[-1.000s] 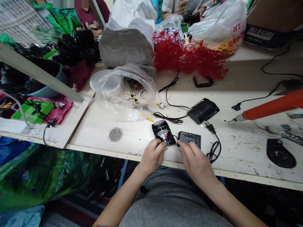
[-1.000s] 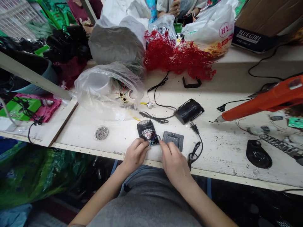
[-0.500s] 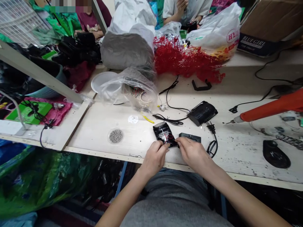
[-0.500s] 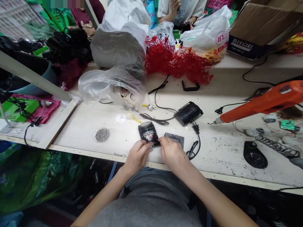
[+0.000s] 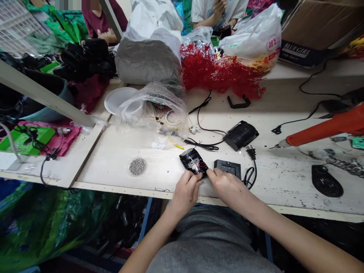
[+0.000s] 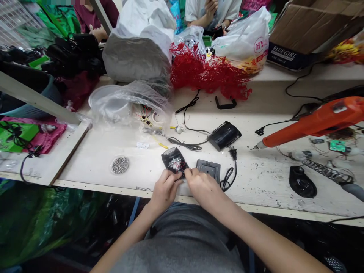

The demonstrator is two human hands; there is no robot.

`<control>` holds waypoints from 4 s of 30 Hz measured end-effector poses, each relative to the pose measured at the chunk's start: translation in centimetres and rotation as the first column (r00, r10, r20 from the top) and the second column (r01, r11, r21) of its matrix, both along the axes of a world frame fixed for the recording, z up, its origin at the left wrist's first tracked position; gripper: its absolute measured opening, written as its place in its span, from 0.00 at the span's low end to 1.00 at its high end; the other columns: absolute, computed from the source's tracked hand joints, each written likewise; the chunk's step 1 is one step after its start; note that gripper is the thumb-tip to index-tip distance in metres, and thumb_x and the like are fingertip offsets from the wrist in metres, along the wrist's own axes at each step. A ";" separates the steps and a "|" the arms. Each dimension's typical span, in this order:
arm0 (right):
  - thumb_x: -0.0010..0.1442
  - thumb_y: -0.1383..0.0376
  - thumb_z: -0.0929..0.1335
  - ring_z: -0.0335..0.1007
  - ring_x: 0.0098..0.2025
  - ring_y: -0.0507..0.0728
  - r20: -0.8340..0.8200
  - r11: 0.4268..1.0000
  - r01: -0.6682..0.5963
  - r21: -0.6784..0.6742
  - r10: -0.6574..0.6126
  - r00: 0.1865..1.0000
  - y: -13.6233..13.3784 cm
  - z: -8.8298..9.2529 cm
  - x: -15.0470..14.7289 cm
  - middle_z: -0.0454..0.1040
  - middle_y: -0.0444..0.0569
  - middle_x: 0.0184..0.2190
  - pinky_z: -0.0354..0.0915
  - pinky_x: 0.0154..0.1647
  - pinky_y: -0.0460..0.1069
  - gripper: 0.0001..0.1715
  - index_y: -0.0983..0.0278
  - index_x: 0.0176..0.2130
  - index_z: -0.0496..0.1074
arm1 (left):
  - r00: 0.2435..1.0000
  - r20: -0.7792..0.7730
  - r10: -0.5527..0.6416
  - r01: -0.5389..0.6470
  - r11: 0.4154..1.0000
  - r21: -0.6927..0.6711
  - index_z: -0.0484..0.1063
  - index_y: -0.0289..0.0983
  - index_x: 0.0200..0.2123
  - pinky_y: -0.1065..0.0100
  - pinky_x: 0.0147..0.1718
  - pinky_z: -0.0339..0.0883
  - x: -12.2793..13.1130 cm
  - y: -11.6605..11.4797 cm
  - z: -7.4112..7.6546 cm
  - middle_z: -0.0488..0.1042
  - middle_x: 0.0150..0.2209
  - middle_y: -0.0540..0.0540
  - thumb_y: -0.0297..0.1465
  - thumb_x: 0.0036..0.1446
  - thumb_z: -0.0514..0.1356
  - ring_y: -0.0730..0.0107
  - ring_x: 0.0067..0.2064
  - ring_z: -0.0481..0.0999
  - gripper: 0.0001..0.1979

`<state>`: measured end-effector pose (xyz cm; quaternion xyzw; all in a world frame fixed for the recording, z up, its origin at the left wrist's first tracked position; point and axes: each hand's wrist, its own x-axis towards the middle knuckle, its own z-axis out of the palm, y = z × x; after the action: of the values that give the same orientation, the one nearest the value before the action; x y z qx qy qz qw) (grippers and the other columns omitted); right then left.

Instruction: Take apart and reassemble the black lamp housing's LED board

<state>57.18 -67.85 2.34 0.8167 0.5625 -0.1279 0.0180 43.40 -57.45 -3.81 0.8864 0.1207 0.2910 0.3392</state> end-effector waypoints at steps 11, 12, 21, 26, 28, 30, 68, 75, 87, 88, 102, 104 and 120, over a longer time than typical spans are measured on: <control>0.63 0.72 0.59 0.78 0.29 0.56 -0.360 0.955 0.270 0.126 -0.209 0.909 0.4 -0.5 2.0 0.80 0.47 0.29 0.67 0.33 0.47 0.19 0.63 0.47 0.75 | 1.000 -0.010 0.016 -0.016 1.000 -0.001 0.70 0.36 0.50 0.69 0.37 0.71 -0.2 0.0 -0.3 0.66 0.37 0.46 0.26 0.69 0.54 0.69 0.37 0.72 0.10; 0.62 0.73 0.60 0.79 0.32 0.56 -0.298 0.964 0.222 0.145 -0.172 0.939 0.4 -0.6 1.8 0.81 0.49 0.32 0.67 0.34 0.47 0.20 0.64 0.47 0.75 | 1.000 -0.010 0.015 -0.015 1.000 -0.001 0.70 0.36 0.50 0.69 0.37 0.71 -0.2 0.0 -0.3 0.66 0.38 0.46 0.26 0.69 0.54 0.69 0.37 0.72 0.10; 0.62 0.74 0.59 0.74 0.26 0.54 -0.156 0.986 0.082 0.143 -0.060 0.986 0.4 -1.1 0.8 0.79 0.51 0.29 0.61 0.28 0.46 0.16 0.66 0.43 0.73 | 0.999 -0.007 0.050 -0.050 0.998 0.038 0.70 0.37 0.50 0.70 0.35 0.70 -0.1 -0.3 -0.4 0.66 0.37 0.47 0.26 0.68 0.54 0.70 0.35 0.71 0.09; 0.63 0.75 0.61 0.69 0.26 0.52 -0.108 0.978 0.041 0.207 -0.019 0.994 -0.1 -1.3 0.6 0.75 0.50 0.30 0.60 0.26 0.45 0.13 0.66 0.40 0.72 | 0.998 -0.008 0.066 -0.066 0.997 0.035 0.70 0.38 0.50 0.70 0.33 0.70 0.0 -0.3 -0.6 0.66 0.36 0.47 0.26 0.68 0.54 0.69 0.35 0.71 0.11; 0.63 0.75 0.61 0.68 0.27 0.51 -0.059 0.962 0.027 0.271 -0.012 0.998 -0.5 -1.4 0.6 0.73 0.51 0.35 0.61 0.26 0.45 0.15 0.66 0.44 0.73 | 0.998 -0.006 0.067 -0.067 0.997 0.032 0.70 0.38 0.51 0.71 0.33 0.70 0.0 -0.3 -0.5 0.66 0.36 0.47 0.26 0.68 0.54 0.70 0.35 0.71 0.11; 0.63 0.77 0.60 0.69 0.29 0.51 -0.027 0.935 0.003 0.354 0.007 1.000 -0.8 -1.4 0.6 0.71 0.51 0.36 0.65 0.29 0.45 0.19 0.66 0.47 0.74 | 0.998 -0.003 0.068 -0.068 0.997 0.033 0.71 0.37 0.50 0.71 0.33 0.70 0.0 -0.3 -0.5 0.66 0.36 0.46 0.26 0.68 0.54 0.70 0.35 0.71 0.10; 0.67 0.73 0.59 0.66 0.27 0.52 -0.058 0.860 -0.027 0.510 0.066 0.996 -0.6 -1.8 0.2 0.69 0.47 0.25 0.58 0.25 0.46 0.18 0.63 0.28 0.69 | 1.000 -0.005 -0.027 0.026 0.988 -0.151 0.71 0.38 0.48 0.71 0.35 0.71 0.0 0.7 0.0 0.66 0.37 0.47 0.24 0.67 0.55 0.70 0.38 0.72 0.09; 0.70 0.70 0.60 0.68 0.27 0.51 -0.115 0.836 -0.010 0.548 0.088 0.989 -1.7 -1.4 0.4 0.69 0.46 0.29 0.65 0.27 0.45 0.15 0.65 0.45 0.75 | 0.999 -0.005 -0.054 0.052 0.978 -0.204 0.71 0.39 0.48 0.70 0.36 0.71 0.0 1.1 0.1 0.66 0.37 0.47 0.24 0.66 0.57 0.69 0.38 0.72 0.09; 0.70 0.72 0.61 0.70 0.30 0.54 0.066 0.768 -0.096 0.634 0.070 0.995 -1.8 -4.2 -1.5 0.71 0.48 0.28 0.68 0.31 0.48 0.13 0.68 0.47 0.73 | 0.987 -0.041 -0.155 0.147 0.977 -0.154 0.73 0.38 0.46 0.68 0.36 0.71 -0.2 3.3 0.5 0.68 0.37 0.47 0.30 0.67 0.59 0.68 0.39 0.73 0.06; 0.71 0.70 0.61 0.72 0.32 0.54 -0.014 0.764 -0.056 0.643 0.084 0.996 -2.0 -4.0 -1.4 0.72 0.48 0.30 0.69 0.33 0.48 0.12 0.67 0.48 0.72 | 0.986 -0.041 -0.164 0.158 0.979 -0.127 0.73 0.37 0.46 0.69 0.37 0.72 -0.3 3.4 0.6 0.68 0.37 0.47 0.29 0.67 0.59 0.68 0.39 0.73 0.07; 0.69 0.61 0.64 0.66 0.57 0.70 0.104 0.819 0.004 0.574 -0.078 0.991 -4.5 -5.3 3.0 0.69 0.64 0.55 0.67 0.54 0.65 0.24 0.65 0.61 0.66 | 0.994 -0.097 -0.055 0.069 0.987 0.143 0.72 0.38 0.51 0.65 0.42 0.74 -1.2 2.6 0.6 0.71 0.44 0.42 0.23 0.67 0.54 0.65 0.45 0.74 0.14; 0.68 0.64 0.64 0.67 0.56 0.69 0.115 0.829 -0.001 0.559 -0.076 0.990 -4.9 -5.4 4.0 0.70 0.63 0.54 0.67 0.54 0.65 0.22 0.64 0.60 0.67 | 0.995 -0.086 -0.054 0.067 0.987 0.149 0.72 0.38 0.51 0.65 0.41 0.74 -1.1 2.6 0.7 0.71 0.44 0.42 0.22 0.67 0.54 0.65 0.45 0.74 0.14; 0.70 0.72 0.59 0.70 0.29 0.54 -0.100 0.748 -0.001 0.664 0.090 0.991 -0.8 -3.0 -1.7 0.72 0.47 0.28 0.66 0.30 0.49 0.14 0.63 0.37 0.71 | 0.997 -0.063 -0.051 0.056 0.995 0.077 0.73 0.38 0.50 0.67 0.40 0.74 -1.2 2.5 0.6 0.71 0.41 0.43 0.24 0.68 0.52 0.68 0.43 0.75 0.13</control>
<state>55.45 -68.63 -0.67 0.7465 0.5909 0.0292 -0.3046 42.25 -54.95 -3.19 0.9104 0.0957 0.2592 0.3079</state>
